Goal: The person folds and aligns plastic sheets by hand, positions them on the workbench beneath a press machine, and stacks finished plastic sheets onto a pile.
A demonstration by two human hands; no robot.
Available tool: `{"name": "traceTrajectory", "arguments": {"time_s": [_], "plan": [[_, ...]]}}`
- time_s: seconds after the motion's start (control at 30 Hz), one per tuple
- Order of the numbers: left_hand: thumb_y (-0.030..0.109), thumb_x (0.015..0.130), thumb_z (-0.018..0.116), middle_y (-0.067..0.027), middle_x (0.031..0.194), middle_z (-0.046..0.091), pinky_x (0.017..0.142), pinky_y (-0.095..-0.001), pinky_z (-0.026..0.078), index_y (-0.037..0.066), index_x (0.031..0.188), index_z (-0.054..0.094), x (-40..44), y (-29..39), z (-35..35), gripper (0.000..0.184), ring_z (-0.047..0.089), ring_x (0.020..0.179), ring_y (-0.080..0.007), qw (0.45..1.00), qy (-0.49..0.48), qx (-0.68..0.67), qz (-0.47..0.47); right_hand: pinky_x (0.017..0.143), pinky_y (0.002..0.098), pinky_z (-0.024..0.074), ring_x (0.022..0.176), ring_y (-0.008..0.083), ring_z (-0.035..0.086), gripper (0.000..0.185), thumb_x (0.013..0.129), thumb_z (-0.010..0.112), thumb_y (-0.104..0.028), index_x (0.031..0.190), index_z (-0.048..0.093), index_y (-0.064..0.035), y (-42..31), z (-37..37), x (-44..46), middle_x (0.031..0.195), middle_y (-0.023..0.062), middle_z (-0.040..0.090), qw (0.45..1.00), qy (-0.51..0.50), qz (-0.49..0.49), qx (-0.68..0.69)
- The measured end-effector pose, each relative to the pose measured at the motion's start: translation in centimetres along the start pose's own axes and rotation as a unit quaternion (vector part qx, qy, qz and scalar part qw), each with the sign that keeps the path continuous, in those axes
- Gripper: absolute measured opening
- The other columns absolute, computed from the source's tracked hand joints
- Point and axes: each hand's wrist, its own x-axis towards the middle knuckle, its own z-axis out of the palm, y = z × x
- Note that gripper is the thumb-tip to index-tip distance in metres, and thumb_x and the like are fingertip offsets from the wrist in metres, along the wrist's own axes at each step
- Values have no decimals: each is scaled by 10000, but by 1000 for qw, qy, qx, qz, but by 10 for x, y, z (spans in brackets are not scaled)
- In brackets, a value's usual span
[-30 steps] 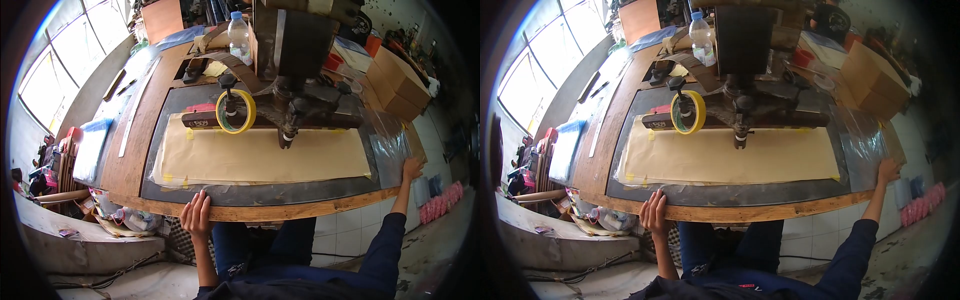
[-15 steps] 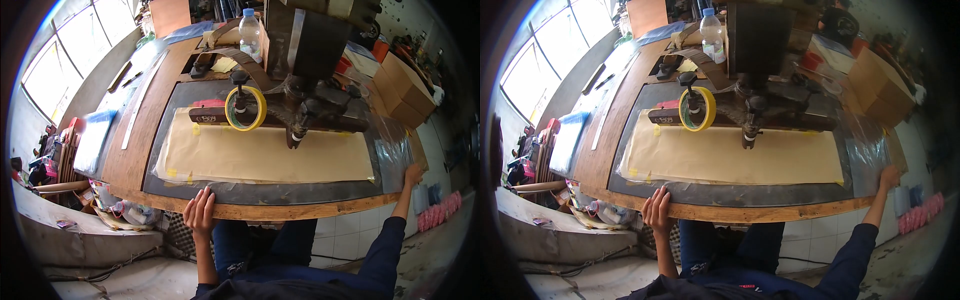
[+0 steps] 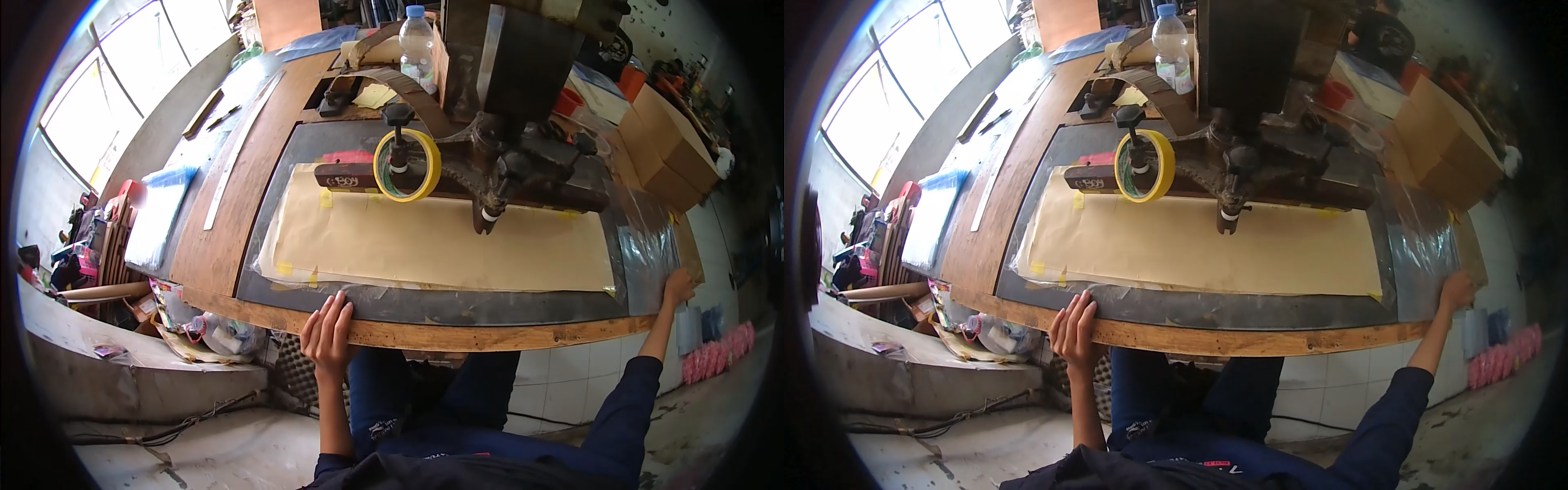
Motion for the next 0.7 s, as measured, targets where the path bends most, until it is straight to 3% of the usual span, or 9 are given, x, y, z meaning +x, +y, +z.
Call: {"name": "traceTrajectory", "arguments": {"time_s": [0.1,0.17,0.23,0.4,0.5,0.57,0.7], "plan": [[214,875,509,-70,1058,664,906,-311,417,101,964,631,2,1,-1,189,639,985,-210,1000,-1,-6,-3,677,461,502,814,308,659,253,878,442,-234,853,671,-129,-3,-2,-3,853,100,677,998,64,-16,-25],[114,847,504,-37,1037,674,888,-274,423,120,952,667,5,3,-3,193,644,967,-164,1000,7,8,-3,712,467,487,816,304,659,253,880,438,-235,871,670,-133,-3,-6,-5,859,89,678,998,51,-10,-21],[116,850,504,-38,1036,674,888,-275,424,120,951,666,5,3,-3,190,644,967,-165,1000,8,9,-1,746,474,472,819,301,659,253,881,435,-236,890,668,-138,-2,-10,-7,865,79,678,999,37,-2,-18],[122,856,502,-41,1035,674,885,-277,426,118,948,664,3,2,-2,186,645,964,-166,1000,6,11,-2,805,522,420,958,286,613,274,881,415,-246,963,654,-141,-3,-14,-8,945,90,664,1000,1,15,-1],[222,882,494,-68,1065,662,906,-307,419,98,964,631,2,1,0,202,635,995,-204,1000,-3,0,-3,841,550,398,1037,277,576,288,880,414,-247,1014,638,-127,-1,-10,-7,1049,114,630,1000,-1,27,13],[116,853,498,-42,1031,675,889,-275,424,117,945,661,4,3,0,187,647,960,-168,1000,10,13,-6,855,564,382,1062,292,554,286,874,430,-250,1055,616,-131,0,6,-4,1087,127,607,998,17,55,16],[110,854,490,-42,1030,676,891,-274,421,116,938,660,7,4,-2,190,647,959,-169,1000,14,6,0,879,591,355,1104,314,515,321,870,439,-254,1136,566,-128,4,17,-2,1146,149,567,992,-2,116,46]]}}
